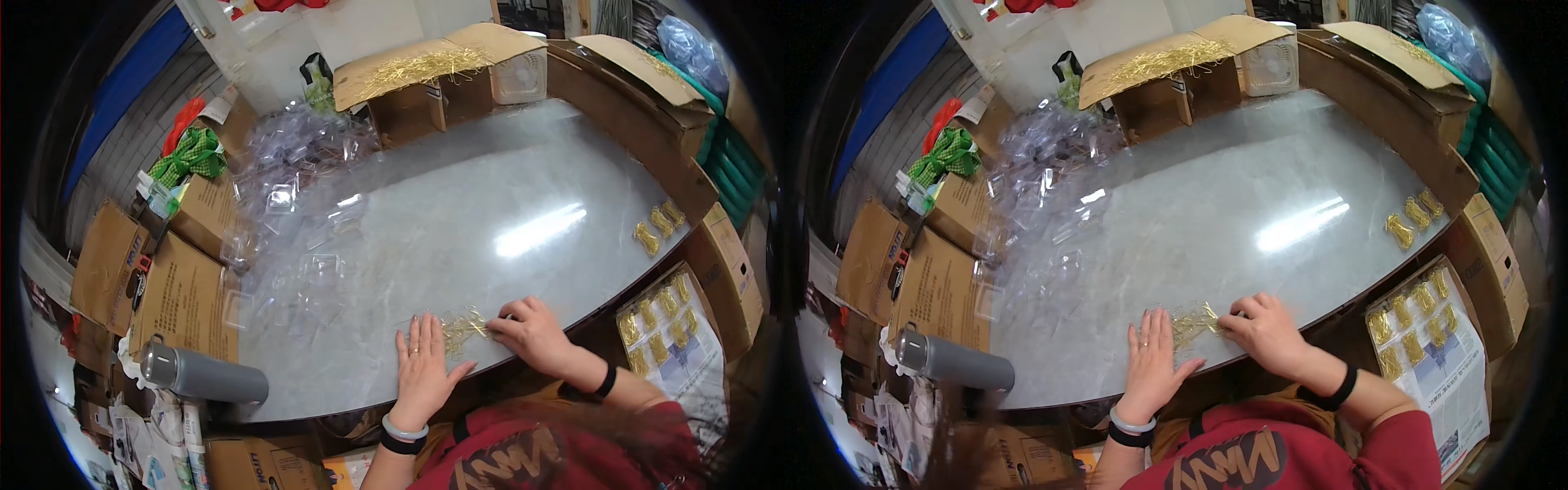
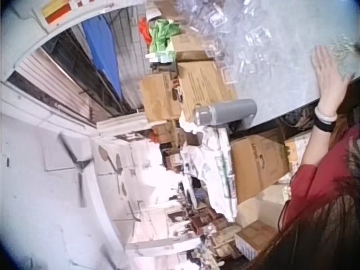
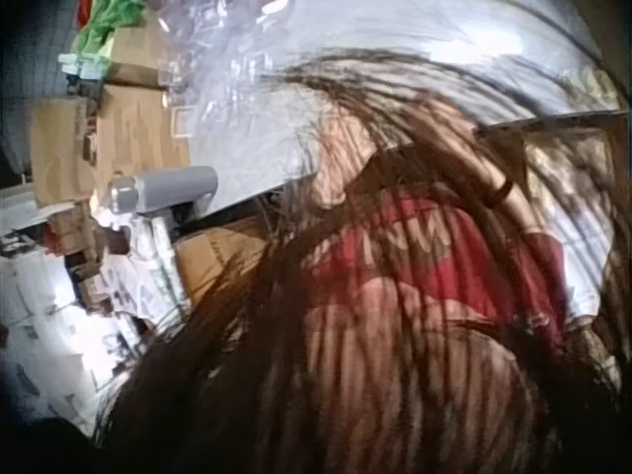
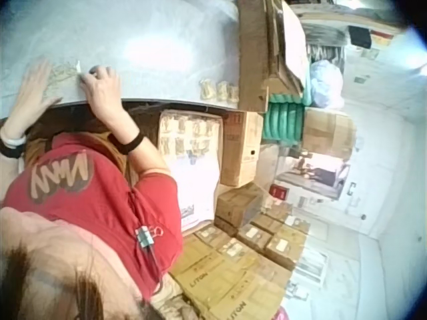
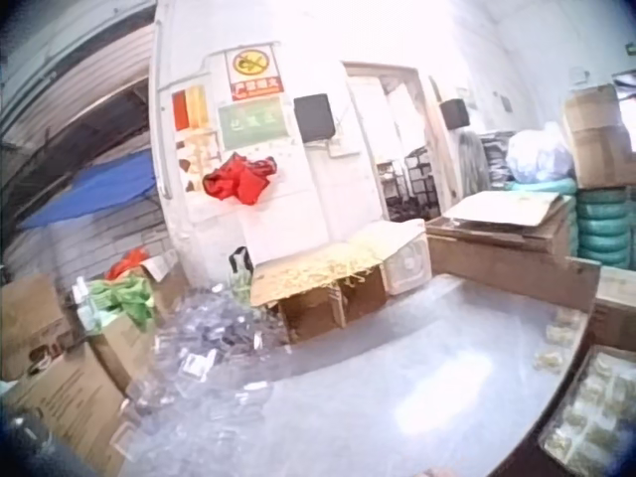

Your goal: Sorting and bundling small gold-colored metallic wires on a work table.

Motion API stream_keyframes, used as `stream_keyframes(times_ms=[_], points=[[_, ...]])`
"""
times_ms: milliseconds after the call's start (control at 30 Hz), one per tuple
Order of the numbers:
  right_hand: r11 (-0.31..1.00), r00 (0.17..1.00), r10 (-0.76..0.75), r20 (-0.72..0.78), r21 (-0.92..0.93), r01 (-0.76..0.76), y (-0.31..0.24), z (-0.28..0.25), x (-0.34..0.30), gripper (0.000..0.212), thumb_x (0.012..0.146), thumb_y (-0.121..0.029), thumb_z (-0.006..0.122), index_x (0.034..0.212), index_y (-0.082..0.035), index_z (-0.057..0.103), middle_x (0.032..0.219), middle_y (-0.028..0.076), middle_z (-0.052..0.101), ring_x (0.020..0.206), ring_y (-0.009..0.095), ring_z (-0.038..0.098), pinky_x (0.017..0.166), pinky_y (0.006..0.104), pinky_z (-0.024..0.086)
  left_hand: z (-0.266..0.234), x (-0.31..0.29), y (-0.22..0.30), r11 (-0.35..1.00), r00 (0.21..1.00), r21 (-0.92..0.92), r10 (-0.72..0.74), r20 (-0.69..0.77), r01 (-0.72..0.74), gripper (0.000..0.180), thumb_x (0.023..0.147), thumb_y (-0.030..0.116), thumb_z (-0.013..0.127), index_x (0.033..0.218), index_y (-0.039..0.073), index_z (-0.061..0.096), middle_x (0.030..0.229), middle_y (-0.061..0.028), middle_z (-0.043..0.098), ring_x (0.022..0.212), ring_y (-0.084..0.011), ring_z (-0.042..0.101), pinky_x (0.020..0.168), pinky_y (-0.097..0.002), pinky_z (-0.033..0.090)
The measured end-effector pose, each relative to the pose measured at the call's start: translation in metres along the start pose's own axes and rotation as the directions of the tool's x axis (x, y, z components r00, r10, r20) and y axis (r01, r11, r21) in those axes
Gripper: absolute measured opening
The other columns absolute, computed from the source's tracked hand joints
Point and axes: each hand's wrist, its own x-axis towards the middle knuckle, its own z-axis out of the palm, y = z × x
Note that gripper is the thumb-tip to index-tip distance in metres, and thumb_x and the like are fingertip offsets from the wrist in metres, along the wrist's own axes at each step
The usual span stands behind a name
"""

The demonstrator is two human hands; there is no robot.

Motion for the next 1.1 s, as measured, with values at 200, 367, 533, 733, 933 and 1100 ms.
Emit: stream_keyframes(times_ms=[200, 367, 533, 733, 933, 1100], points=[[0.969, 0.997, -0.012, -0.074, 0.244, 0.030, -0.012, 0.028, 0.002, 0.032, 0.076, -0.004, 0.070, 0.108, -0.007, 0.072, 0.107, 0.007, 0.068, 0.102, 0.027, 0.061, 0.092, 0.0400, 0.049, 0.004, 0.008, 0.005, 0.993, 0.994, -0.055, 0.108, -0.020, -0.109, 0.078, 0.097, 0.041, 0.064, 0.155, -0.002, 0.033, 0.159, -0.0208, 0.037, 0.148, -0.0441, 0.029, 0.122, -0.0579, 0.018], [0.970, 0.984, -0.130, 0.125, 0.222, 0.100, 0.019, -0.001, 0.020, 0.084, 0.076, -0.026, 0.085, 0.147, -0.007, 0.046, 0.149, 0.019, 0.049, 0.140, 0.041, 0.043, 0.118, 0.0572, 0.031, 0.002, 0.006, 0.000, 0.975, 0.983, -0.127, 0.181, -0.042, -0.185, 0.064, 0.099, 0.026, 0.063, 0.154, 0.004, 0.039, 0.156, -0.0149, 0.044, 0.147, -0.0425, 0.033, 0.121, -0.0582, 0.022], [0.919, 0.902, -0.275, 0.332, 0.367, 0.145, 0.037, 0.001, 0.035, 0.103, 0.072, -0.038, 0.087, 0.155, -0.006, 0.035, 0.154, 0.018, 0.046, 0.151, 0.039, 0.030, 0.124, 0.0598, 0.017, 0.001, 0.007, -0.005, 0.940, 0.978, -0.271, 0.203, -0.047, -0.208, 0.060, 0.098, 0.016, 0.062, 0.153, 0.003, 0.039, 0.154, -0.0167, 0.045, 0.144, -0.0410, 0.038, 0.119, -0.0573, 0.026], [0.914, 0.943, -0.206, 0.260, 0.395, 0.091, 0.011, 0.024, 0.039, 0.085, 0.076, -0.029, 0.085, 0.147, -0.003, 0.046, 0.143, 0.021, 0.054, 0.139, 0.039, 0.045, 0.115, 0.0469, 0.037, -0.004, 0.005, -0.004, 0.890, 0.990, -0.447, 0.036, -0.133, -0.092, 0.066, 0.094, 0.007, 0.065, 0.152, 0.002, 0.037, 0.154, -0.0227, 0.040, 0.142, -0.0432, 0.039, 0.116, -0.0516, 0.035], [0.918, 0.900, -0.246, 0.360, 0.386, 0.096, 0.046, -0.005, 0.037, 0.083, 0.081, -0.018, 0.080, 0.153, -0.007, 0.041, 0.156, 0.015, 0.044, 0.151, 0.039, 0.029, 0.124, 0.0571, 0.019, -0.044, -0.023, -0.019, 0.983, 0.998, -0.181, -0.039, -0.055, 0.028, 0.084, 0.073, 0.026, 0.087, 0.143, -0.001, 0.049, 0.141, -0.0221, 0.050, 0.125, -0.0423, 0.051, 0.105, -0.0462, 0.043], [0.907, 0.877, -0.304, 0.372, 0.394, 0.147, 0.032, 0.003, 0.044, 0.077, 0.082, -0.013, 0.078, 0.150, -0.007, 0.044, 0.153, 0.015, 0.048, 0.148, 0.037, 0.034, 0.122, 0.0560, 0.024, -0.039, -0.018, -0.014, 0.966, 0.993, -0.239, -0.114, -0.041, 0.101, 0.070, 0.077, 0.026, 0.085, 0.135, -0.001, 0.057, 0.124, -0.0205, 0.057, 0.111, -0.0402, 0.059, 0.094, -0.0447, 0.050]])
